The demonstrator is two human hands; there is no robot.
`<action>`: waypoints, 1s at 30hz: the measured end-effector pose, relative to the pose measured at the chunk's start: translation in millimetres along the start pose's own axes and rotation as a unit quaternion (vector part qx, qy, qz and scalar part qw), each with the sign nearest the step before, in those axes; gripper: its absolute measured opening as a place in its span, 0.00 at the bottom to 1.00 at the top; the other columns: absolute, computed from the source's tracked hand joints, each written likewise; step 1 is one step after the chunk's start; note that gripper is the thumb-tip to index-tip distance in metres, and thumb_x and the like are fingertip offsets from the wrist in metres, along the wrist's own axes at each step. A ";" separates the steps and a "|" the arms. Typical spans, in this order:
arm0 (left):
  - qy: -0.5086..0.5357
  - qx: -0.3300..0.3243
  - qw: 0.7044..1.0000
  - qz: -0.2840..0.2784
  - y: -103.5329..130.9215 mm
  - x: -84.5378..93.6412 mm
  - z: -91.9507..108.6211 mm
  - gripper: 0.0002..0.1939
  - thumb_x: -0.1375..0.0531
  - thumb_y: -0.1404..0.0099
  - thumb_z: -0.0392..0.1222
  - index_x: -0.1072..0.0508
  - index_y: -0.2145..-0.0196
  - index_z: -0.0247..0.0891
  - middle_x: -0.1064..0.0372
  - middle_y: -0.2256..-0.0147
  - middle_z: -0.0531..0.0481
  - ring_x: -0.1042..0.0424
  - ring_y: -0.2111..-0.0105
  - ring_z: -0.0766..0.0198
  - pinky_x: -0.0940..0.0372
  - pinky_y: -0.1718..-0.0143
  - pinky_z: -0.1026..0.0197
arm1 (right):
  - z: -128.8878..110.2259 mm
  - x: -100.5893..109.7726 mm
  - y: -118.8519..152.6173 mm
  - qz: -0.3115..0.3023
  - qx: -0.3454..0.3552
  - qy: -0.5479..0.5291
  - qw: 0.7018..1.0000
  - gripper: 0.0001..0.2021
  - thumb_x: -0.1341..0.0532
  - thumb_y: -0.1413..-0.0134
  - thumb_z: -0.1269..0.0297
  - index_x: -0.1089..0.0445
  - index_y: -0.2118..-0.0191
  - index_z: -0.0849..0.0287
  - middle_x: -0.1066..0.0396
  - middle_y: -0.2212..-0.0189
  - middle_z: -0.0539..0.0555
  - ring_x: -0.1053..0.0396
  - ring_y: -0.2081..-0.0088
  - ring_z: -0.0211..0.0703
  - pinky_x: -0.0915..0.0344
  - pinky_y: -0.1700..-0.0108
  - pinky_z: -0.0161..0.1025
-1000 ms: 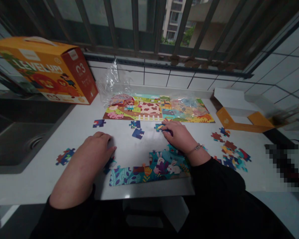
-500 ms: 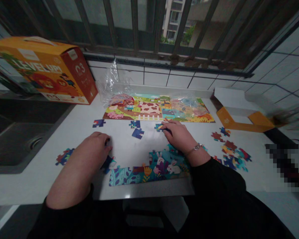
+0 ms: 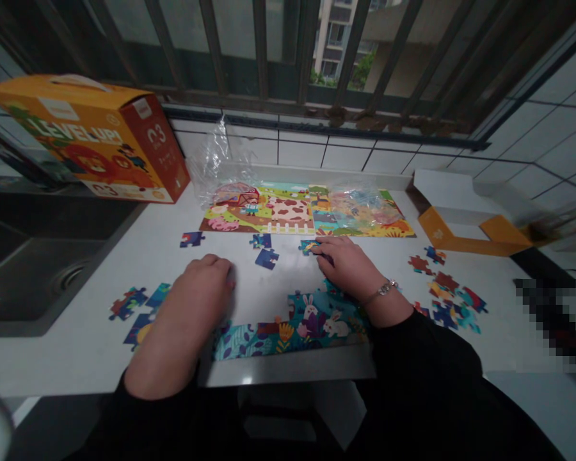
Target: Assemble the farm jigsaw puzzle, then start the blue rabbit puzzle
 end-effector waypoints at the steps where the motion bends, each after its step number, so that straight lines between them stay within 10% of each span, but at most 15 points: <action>1: 0.008 -0.009 1.000 0.005 -0.2 -0.2 8.2 0.14 0.42 0.25 0.35 0.17 0.50 0.31 0.21 0.50 0.32 0.21 0.49 0.39 0.26 0.42 0.40 | -0.7 0.8 1.2 -0.007 0.000 0.002 1.000 0.17 0.37 0.29 0.67 0.18 0.41 0.55 0.23 0.33 0.61 0.28 0.31 0.60 0.32 0.30 0.61; 14: 0.123 -0.094 0.986 0.060 -18.2 -19.0 36.2 0.22 0.43 0.24 0.30 0.22 0.37 0.36 0.24 0.35 0.36 0.26 0.38 0.44 0.31 0.34 0.41 | 24.4 20.7 24.1 0.068 -0.045 -0.089 0.993 0.17 0.37 0.30 0.60 0.18 0.41 0.54 0.17 0.41 0.60 0.22 0.39 0.59 0.30 0.33 0.58; 19: 0.135 -0.153 0.978 0.045 -17.0 -15.9 51.3 0.11 0.39 0.24 0.34 0.18 0.50 0.38 0.19 0.45 0.39 0.23 0.45 0.44 0.29 0.38 0.40 | 35.9 29.7 43.3 0.099 -0.127 -0.093 0.983 0.13 0.38 0.31 0.59 0.17 0.50 0.53 0.15 0.48 0.58 0.20 0.46 0.58 0.28 0.40 0.55; 30: 0.129 -0.073 0.988 0.049 -12.8 -11.2 66.2 0.16 0.34 0.26 0.41 0.27 0.44 0.37 0.22 0.48 0.36 0.25 0.47 0.42 0.29 0.44 0.42 | 25.6 27.2 41.3 0.051 -0.090 -0.086 0.991 0.08 0.38 0.31 0.62 0.20 0.58 0.54 0.17 0.56 0.56 0.23 0.52 0.54 0.33 0.47 0.48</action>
Point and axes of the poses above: each hand's wrist, its own y-axis away from the middle knuckle, its own x-axis out of the back of the hand, z = x × y, the point moved 1 cm from there along -y, towards the middle knuckle
